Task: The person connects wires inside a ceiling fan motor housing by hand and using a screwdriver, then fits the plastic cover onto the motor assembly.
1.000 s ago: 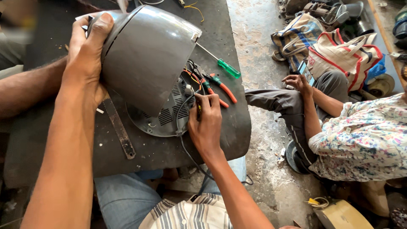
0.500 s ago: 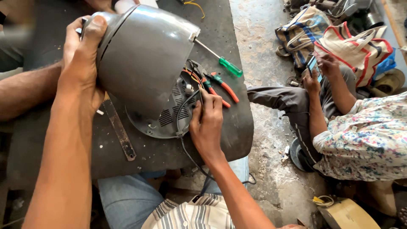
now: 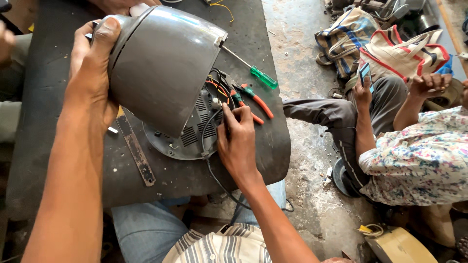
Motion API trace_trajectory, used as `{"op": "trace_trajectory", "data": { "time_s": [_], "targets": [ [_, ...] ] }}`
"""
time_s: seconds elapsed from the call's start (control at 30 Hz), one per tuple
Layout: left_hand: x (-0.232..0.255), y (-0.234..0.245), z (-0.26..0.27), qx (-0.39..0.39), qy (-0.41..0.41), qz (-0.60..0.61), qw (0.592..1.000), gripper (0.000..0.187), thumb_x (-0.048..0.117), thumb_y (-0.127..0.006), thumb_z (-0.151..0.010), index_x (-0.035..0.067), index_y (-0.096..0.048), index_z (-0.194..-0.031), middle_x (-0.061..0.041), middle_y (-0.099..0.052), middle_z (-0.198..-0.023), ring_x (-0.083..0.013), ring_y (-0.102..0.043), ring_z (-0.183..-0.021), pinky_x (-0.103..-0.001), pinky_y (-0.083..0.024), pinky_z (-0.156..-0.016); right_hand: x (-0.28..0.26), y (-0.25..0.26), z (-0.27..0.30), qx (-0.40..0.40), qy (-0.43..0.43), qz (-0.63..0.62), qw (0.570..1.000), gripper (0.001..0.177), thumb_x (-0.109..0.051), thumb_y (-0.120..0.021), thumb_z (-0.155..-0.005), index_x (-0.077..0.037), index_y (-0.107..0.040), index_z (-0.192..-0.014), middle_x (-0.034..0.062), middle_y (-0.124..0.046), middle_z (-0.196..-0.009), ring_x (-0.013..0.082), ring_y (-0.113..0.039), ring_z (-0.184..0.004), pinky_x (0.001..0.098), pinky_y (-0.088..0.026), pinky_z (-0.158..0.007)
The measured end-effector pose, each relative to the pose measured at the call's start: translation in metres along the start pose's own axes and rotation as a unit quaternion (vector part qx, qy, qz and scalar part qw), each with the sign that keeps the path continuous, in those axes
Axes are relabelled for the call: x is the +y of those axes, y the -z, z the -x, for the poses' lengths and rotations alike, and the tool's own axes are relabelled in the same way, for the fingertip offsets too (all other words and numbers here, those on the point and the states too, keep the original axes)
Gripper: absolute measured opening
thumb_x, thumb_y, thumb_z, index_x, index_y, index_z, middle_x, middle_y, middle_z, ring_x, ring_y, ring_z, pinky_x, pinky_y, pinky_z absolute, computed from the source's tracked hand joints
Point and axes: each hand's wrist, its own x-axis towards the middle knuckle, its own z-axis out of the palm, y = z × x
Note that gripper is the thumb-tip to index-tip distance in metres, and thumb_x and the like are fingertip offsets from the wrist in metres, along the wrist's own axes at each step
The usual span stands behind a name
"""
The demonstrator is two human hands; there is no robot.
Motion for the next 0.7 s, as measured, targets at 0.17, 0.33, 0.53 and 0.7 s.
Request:
{"op": "trace_trajectory", "data": {
  "time_s": [0.17,0.33,0.53,0.7],
  "targets": [
    [0.000,-0.001,0.001,-0.006,-0.008,-0.019,1.000,0.105,0.061,-0.082,-0.083,0.003,-0.031,-0.155,-0.017,-0.060,-0.132,-0.0227,-0.070,-0.119,-0.038,-0.066,-0.092,0.006,-0.003,0.002,0.016,0.039,0.014,0.999,0.045,0.006,-0.062,-0.088,0.005,-0.063,-0.133,0.0156,-0.051,-0.099,0.0299,-0.058,-0.088,0.0416,-0.049,-0.080],
    [0.002,0.001,0.002,-0.029,-0.026,-0.023,0.999,0.110,0.066,-0.083,-0.081,0.001,-0.033,-0.154,-0.016,-0.059,-0.133,-0.0225,-0.068,-0.120,-0.036,-0.065,-0.094,0.008,-0.003,0.004,-0.009,-0.044,-0.066,0.997,0.043,0.008,-0.058,-0.092,0.003,-0.063,-0.135,0.0138,-0.049,-0.099,0.0242,-0.055,-0.078,0.0345,-0.048,-0.069],
    [0.007,0.005,0.002,-0.083,-0.004,-0.029,0.996,0.075,0.057,-0.074,-0.095,0.003,-0.054,-0.142,-0.008,-0.067,-0.117,-0.0177,-0.072,-0.104,-0.037,-0.064,-0.084,0.013,-0.005,0.006,0.009,0.027,-0.074,0.997,0.042,0.009,-0.058,-0.094,0.005,-0.060,-0.136,0.0139,-0.050,-0.103,0.0243,-0.057,-0.087,0.0346,-0.050,-0.080],
    [-0.003,0.010,0.000,-0.072,0.093,0.103,0.988,0.030,0.035,-0.057,-0.109,0.009,-0.067,-0.121,-0.002,-0.072,-0.106,-0.0117,-0.072,-0.093,-0.030,-0.061,-0.080,0.010,-0.006,0.007,0.029,0.042,-0.067,0.996,0.036,0.008,-0.057,-0.097,0.007,-0.058,-0.133,0.0159,-0.050,-0.105,0.0289,-0.056,-0.090,0.0388,-0.049,-0.084]
  ]
}}
